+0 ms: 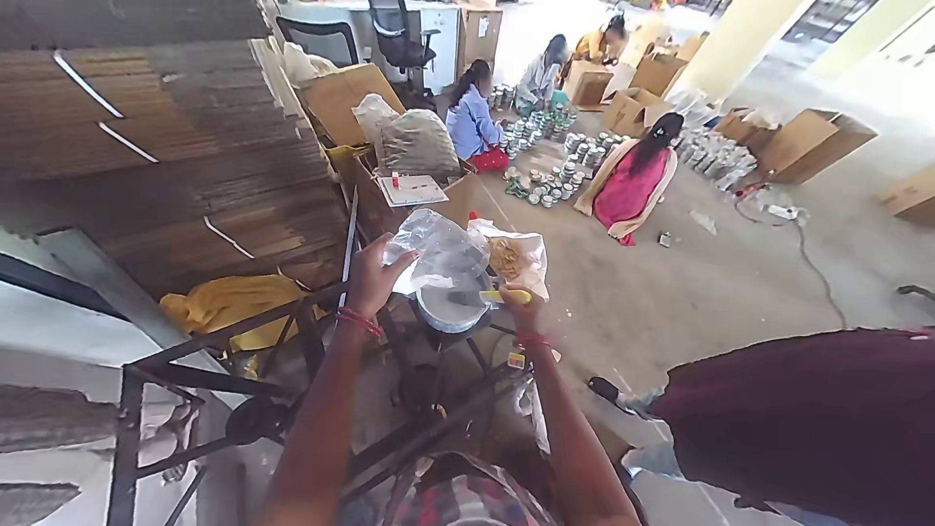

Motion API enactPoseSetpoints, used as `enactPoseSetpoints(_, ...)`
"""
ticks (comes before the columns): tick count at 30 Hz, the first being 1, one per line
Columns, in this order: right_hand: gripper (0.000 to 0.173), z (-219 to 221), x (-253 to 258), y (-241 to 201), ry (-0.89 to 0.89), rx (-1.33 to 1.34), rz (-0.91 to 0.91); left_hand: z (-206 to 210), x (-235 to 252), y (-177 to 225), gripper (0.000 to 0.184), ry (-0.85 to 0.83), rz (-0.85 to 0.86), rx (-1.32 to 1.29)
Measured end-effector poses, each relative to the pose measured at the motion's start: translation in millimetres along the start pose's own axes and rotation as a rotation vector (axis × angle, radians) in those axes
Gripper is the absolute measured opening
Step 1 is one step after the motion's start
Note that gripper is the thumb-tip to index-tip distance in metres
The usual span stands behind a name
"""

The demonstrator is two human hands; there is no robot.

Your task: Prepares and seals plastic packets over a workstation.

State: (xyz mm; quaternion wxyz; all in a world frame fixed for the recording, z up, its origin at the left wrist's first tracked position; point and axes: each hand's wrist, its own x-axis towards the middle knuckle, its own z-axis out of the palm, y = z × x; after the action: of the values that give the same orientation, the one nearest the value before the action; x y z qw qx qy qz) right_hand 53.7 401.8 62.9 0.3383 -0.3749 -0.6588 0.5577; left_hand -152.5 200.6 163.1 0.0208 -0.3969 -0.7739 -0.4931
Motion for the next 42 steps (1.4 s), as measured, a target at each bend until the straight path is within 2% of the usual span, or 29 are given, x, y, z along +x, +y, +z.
enactPoseSetpoints(2,0.020,-8,-4,-2,-0.021,0.010,0.019,-2,-1,1,0.040,0.016,-0.013,-0.040)
enactPoseSetpoints(5,0.021,-16,2,8,0.073,0.052,0.059,-5,-8,-1,0.045,0.049,-0.046,-0.091)
enactPoseSetpoints(8,0.022,-6,10,16,0.128,0.078,0.039,-9,-16,1,0.044,0.084,-0.051,-0.104)
enactPoseSetpoints(10,0.020,0,7,15,0.039,0.069,-0.003,-10,-18,4,0.042,0.111,-0.043,-0.137)
enactPoseSetpoints(13,0.020,-8,1,-2,-0.119,0.009,0.004,-14,-20,6,0.051,0.131,-0.067,-0.156)
enactPoseSetpoints(16,0.022,-20,8,1,-0.069,-0.030,-0.001,-17,-21,7,0.052,0.150,-0.068,-0.142)
enactPoseSetpoints(19,0.021,-9,15,13,0.032,-0.003,-0.028,-18,-23,9,0.048,0.155,-0.039,-0.137)
enactPoseSetpoints(22,0.019,1,6,2,-0.073,0.005,-0.017,-18,-24,11,0.048,0.144,-0.082,-0.147)
enactPoseSetpoints(25,0.019,-10,-1,-13,-0.140,-0.022,0.023,-20,-24,10,0.051,0.151,-0.077,-0.145)
enactPoseSetpoints(28,0.022,-20,5,-16,-0.039,-0.118,0.011,-22,-26,11,0.048,0.171,-0.047,-0.134)
enactPoseSetpoints(30,0.023,-11,10,-11,0.014,-0.135,-0.037,-22,-24,10,0.049,0.177,-0.046,-0.146)
enactPoseSetpoints(33,0.019,1,6,-14,-0.079,-0.052,-0.017,-18,-16,8,0.047,0.170,-0.066,-0.179)
enactPoseSetpoints(36,0.018,-8,2,-26,-0.137,-0.041,0.053,-20,-13,11,0.044,0.162,-0.056,-0.189)
enactPoseSetpoints(39,0.022,-18,8,-25,-0.063,-0.136,0.002,-19,-12,12,0.047,0.170,-0.044,-0.206)
enactPoseSetpoints(42,0.023,-4,12,-13,-0.010,-0.128,-0.058,-17,-10,13,0.043,0.174,-0.004,-0.213)
